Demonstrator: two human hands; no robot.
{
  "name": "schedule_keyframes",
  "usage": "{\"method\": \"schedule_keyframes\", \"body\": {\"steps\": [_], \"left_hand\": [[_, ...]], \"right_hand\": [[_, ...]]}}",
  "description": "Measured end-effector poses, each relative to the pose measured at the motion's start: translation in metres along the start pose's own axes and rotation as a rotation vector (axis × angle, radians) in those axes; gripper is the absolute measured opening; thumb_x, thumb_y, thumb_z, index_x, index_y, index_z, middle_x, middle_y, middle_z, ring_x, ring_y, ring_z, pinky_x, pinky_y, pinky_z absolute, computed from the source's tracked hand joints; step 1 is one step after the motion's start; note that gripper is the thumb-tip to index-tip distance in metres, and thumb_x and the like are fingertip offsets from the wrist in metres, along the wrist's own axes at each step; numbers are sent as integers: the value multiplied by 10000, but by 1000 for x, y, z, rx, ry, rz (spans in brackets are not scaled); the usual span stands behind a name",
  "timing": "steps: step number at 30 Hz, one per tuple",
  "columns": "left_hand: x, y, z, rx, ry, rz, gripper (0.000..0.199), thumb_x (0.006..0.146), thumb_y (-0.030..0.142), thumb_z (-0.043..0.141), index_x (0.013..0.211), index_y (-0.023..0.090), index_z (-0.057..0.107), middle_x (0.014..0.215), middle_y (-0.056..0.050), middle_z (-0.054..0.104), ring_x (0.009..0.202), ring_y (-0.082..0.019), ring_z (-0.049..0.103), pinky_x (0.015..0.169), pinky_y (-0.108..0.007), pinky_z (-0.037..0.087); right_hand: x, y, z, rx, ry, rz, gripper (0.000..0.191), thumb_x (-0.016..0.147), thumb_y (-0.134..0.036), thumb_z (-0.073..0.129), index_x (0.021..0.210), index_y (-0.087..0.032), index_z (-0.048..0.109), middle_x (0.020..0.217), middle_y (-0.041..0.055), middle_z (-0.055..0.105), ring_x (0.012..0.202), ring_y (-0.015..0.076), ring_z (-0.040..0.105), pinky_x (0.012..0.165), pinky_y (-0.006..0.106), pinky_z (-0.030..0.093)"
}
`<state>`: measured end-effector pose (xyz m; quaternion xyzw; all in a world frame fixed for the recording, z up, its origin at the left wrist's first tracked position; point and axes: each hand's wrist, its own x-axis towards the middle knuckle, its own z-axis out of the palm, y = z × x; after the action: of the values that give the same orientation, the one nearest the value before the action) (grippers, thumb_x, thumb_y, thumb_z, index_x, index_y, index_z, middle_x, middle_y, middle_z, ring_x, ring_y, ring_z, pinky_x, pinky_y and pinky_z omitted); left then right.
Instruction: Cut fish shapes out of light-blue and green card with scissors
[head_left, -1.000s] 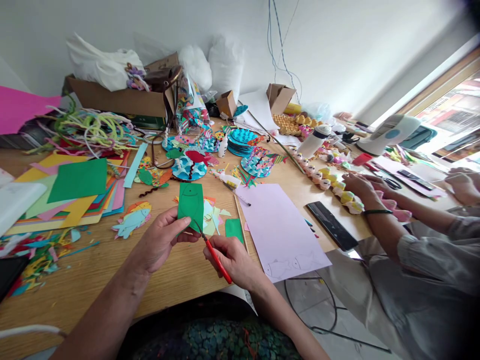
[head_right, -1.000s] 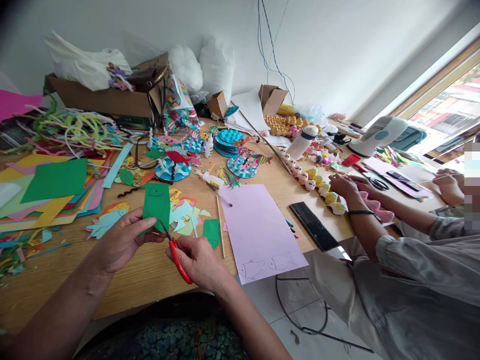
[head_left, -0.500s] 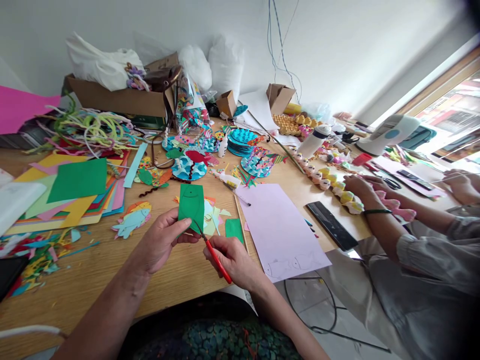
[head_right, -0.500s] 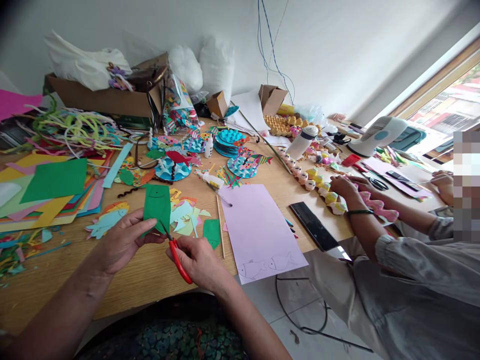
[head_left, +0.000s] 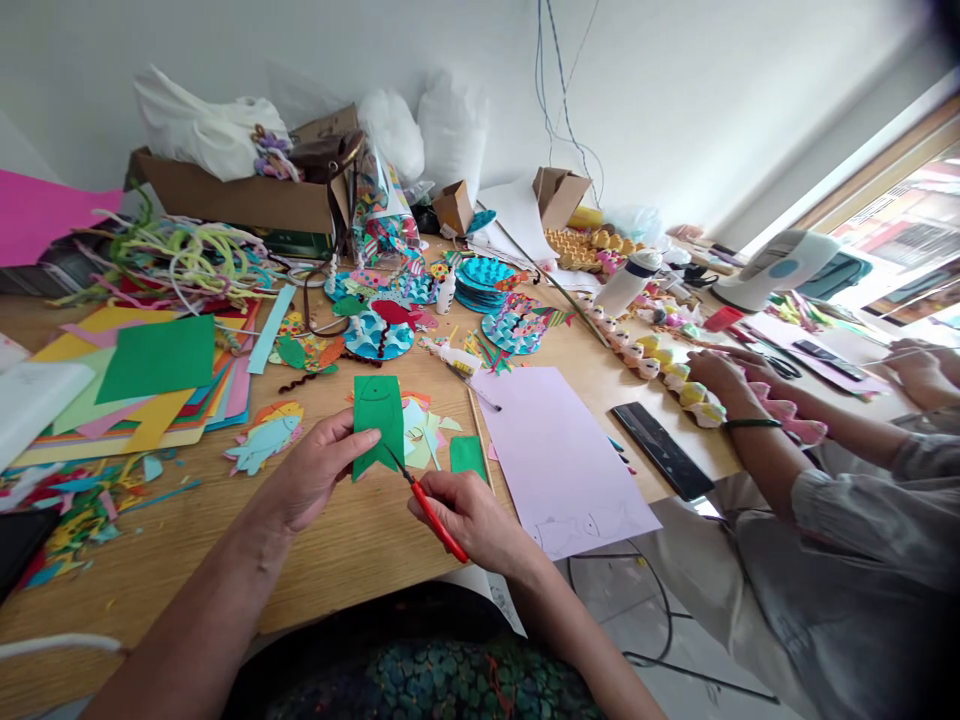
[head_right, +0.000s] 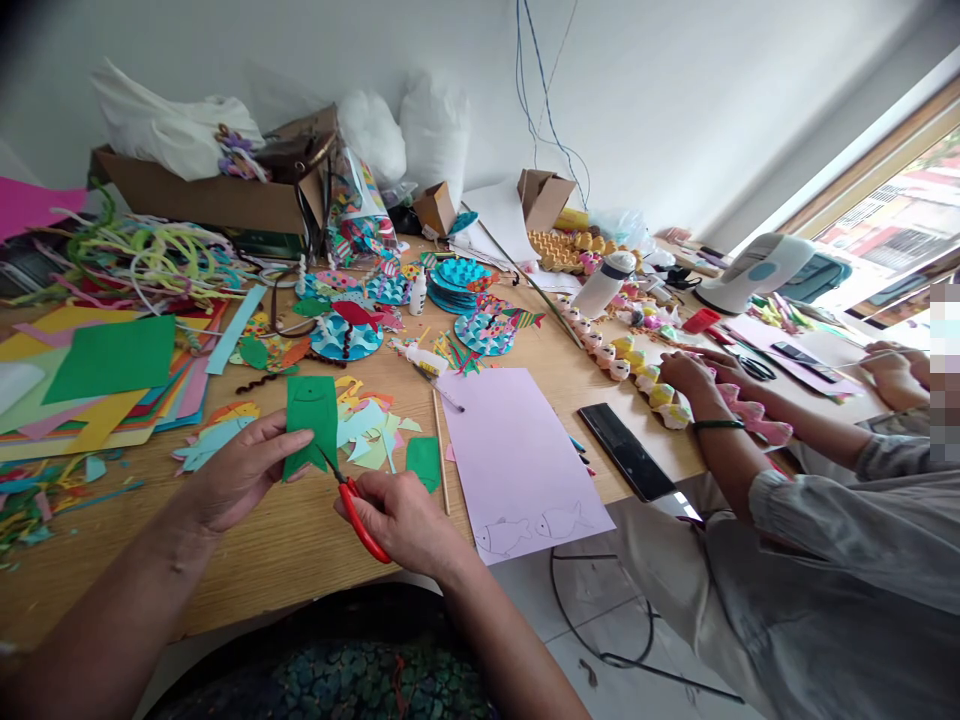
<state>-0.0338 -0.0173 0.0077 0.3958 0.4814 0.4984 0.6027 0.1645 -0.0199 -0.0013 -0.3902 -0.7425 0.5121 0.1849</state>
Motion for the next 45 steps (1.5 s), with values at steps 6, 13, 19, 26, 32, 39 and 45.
{"method": "schedule_keyframes", "body": {"steps": [6, 13, 19, 26, 32, 39, 45], "left_hand": [[-3, 3, 13, -138, 41, 9, 186, 619, 289, 776, 713, 168, 671, 569, 42, 588, 441, -65, 418, 386, -183, 317], [-9, 2, 29, -179, 160, 41, 220, 575, 283, 775, 678, 173, 615, 513, 49, 600, 414, -83, 473, 377, -190, 354], [-9, -4, 34, -159, 169, 76, 197, 618, 299, 739, 684, 179, 598, 521, 63, 599, 422, -81, 466, 398, -199, 375], [-9, -7, 38, -165, 247, 38, 204, 572, 300, 760, 600, 177, 599, 513, 54, 608, 467, -86, 480, 414, -189, 389], [-9, -7, 40, -173, 254, 35, 201, 558, 295, 765, 553, 184, 598, 481, 62, 585, 443, -82, 452, 391, -192, 367], [-10, -7, 40, -177, 258, 20, 189, 548, 291, 768, 559, 179, 616, 482, 59, 595, 440, -80, 450, 392, -191, 368], [-10, -8, 41, -182, 253, 13, 188, 553, 293, 761, 553, 181, 610, 472, 62, 581, 430, -81, 442, 398, -198, 367]], "right_hand": [[2, 3, 13, 398, -29, 89, 412, 829, -550, 542, 660, -182, 469, 529, -54, 413, 442, 74, 388, 412, 195, 301], [6, 4, 32, 669, 29, 52, 431, 792, -591, 554, 674, -184, 478, 456, -68, 443, 365, 58, 388, 379, 185, 314], [7, 1, 35, 702, 43, 29, 448, 784, -616, 548, 698, -179, 498, 448, -69, 445, 356, 62, 383, 370, 191, 295], [7, -1, 35, 697, 74, 42, 465, 780, -629, 538, 689, -174, 506, 459, -64, 452, 364, 62, 388, 381, 198, 294], [7, -1, 35, 676, 74, 69, 464, 776, -629, 546, 702, -173, 516, 454, -67, 443, 367, 65, 390, 386, 201, 288], [7, 0, 36, 668, 84, 64, 465, 780, -631, 545, 694, -176, 506, 460, -69, 438, 372, 60, 379, 383, 199, 268], [7, 4, 40, 665, 113, 58, 452, 799, -618, 534, 693, -182, 486, 466, -79, 410, 373, 56, 366, 381, 196, 260]]}}
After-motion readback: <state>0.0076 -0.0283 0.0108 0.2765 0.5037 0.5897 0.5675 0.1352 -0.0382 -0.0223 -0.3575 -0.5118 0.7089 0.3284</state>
